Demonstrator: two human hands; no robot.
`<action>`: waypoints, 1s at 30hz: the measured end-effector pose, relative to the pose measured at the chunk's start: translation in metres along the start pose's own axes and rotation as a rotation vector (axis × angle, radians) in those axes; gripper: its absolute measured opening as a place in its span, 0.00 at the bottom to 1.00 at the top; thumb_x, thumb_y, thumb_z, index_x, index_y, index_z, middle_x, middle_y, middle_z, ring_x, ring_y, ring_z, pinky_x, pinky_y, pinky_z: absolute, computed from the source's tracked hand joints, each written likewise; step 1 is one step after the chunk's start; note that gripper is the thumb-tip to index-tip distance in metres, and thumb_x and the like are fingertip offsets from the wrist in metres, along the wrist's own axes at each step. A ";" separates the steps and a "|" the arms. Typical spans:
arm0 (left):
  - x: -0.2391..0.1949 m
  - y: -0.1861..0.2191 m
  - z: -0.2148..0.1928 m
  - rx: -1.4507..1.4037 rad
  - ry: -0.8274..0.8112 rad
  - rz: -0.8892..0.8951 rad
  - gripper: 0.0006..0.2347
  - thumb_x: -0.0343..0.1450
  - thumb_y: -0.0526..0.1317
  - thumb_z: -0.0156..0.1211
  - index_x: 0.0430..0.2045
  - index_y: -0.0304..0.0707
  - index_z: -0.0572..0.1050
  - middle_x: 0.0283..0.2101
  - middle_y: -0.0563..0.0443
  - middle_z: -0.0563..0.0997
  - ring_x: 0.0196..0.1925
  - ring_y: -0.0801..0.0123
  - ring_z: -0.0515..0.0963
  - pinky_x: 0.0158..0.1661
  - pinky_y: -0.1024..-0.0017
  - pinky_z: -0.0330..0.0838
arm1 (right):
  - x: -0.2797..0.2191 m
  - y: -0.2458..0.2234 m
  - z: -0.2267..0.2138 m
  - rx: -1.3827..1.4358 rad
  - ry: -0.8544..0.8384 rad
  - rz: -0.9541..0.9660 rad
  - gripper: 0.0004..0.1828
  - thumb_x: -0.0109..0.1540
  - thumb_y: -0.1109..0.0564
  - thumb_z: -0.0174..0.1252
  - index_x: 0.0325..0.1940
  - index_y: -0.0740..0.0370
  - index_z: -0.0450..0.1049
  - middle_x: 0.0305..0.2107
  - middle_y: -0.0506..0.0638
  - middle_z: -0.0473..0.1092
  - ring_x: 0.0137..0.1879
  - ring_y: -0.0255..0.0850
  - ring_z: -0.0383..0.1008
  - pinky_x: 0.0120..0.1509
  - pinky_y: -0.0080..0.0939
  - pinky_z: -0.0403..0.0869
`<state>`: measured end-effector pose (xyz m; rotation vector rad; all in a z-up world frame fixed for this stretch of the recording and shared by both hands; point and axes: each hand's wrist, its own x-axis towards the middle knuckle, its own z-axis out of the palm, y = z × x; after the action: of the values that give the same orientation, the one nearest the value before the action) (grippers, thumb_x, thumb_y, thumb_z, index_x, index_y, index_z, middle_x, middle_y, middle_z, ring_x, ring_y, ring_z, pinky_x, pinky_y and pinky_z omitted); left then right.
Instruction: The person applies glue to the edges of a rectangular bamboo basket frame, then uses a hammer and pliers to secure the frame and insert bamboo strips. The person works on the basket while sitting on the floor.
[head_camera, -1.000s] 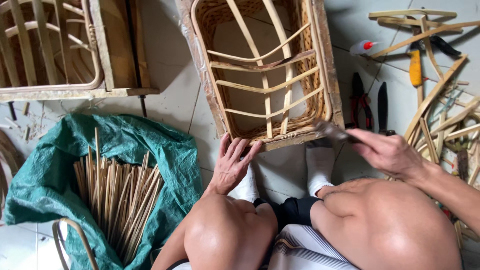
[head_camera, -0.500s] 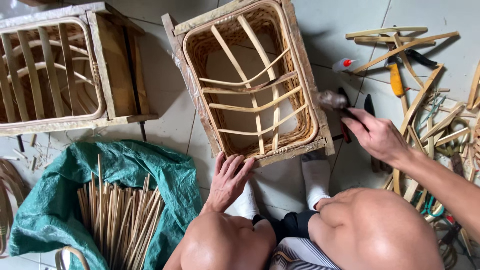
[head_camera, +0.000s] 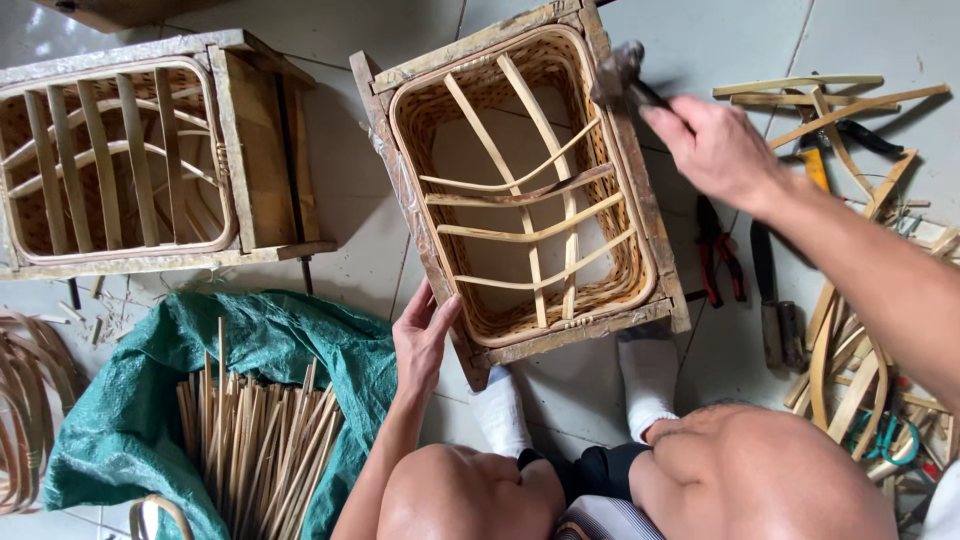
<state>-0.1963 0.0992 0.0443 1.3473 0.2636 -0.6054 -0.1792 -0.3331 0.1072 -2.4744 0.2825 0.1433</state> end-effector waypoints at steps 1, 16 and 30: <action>0.000 0.001 0.000 -0.008 0.007 -0.020 0.29 0.69 0.34 0.67 0.66 0.26 0.64 0.64 0.40 0.75 0.62 0.65 0.76 0.61 0.69 0.70 | 0.008 -0.001 -0.001 0.003 0.024 -0.024 0.23 0.78 0.48 0.49 0.37 0.67 0.73 0.18 0.56 0.68 0.22 0.43 0.68 0.27 0.48 0.67; 0.004 -0.001 0.005 -0.007 0.087 -0.053 0.28 0.68 0.35 0.69 0.65 0.31 0.68 0.60 0.38 0.79 0.57 0.65 0.79 0.57 0.69 0.75 | 0.090 -0.058 0.002 0.222 -0.070 0.043 0.18 0.77 0.47 0.42 0.46 0.63 0.68 0.20 0.49 0.69 0.20 0.38 0.68 0.21 0.38 0.69; 0.006 0.005 0.007 0.005 0.097 -0.071 0.29 0.66 0.36 0.71 0.64 0.32 0.69 0.62 0.38 0.77 0.61 0.64 0.77 0.58 0.68 0.73 | 0.127 -0.102 0.040 0.037 -0.171 -0.167 0.19 0.77 0.47 0.41 0.42 0.62 0.69 0.14 0.46 0.60 0.15 0.35 0.58 0.17 0.41 0.61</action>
<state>-0.1899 0.0918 0.0468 1.3788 0.3898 -0.6011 -0.0334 -0.2511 0.1135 -2.4181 0.0059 0.2751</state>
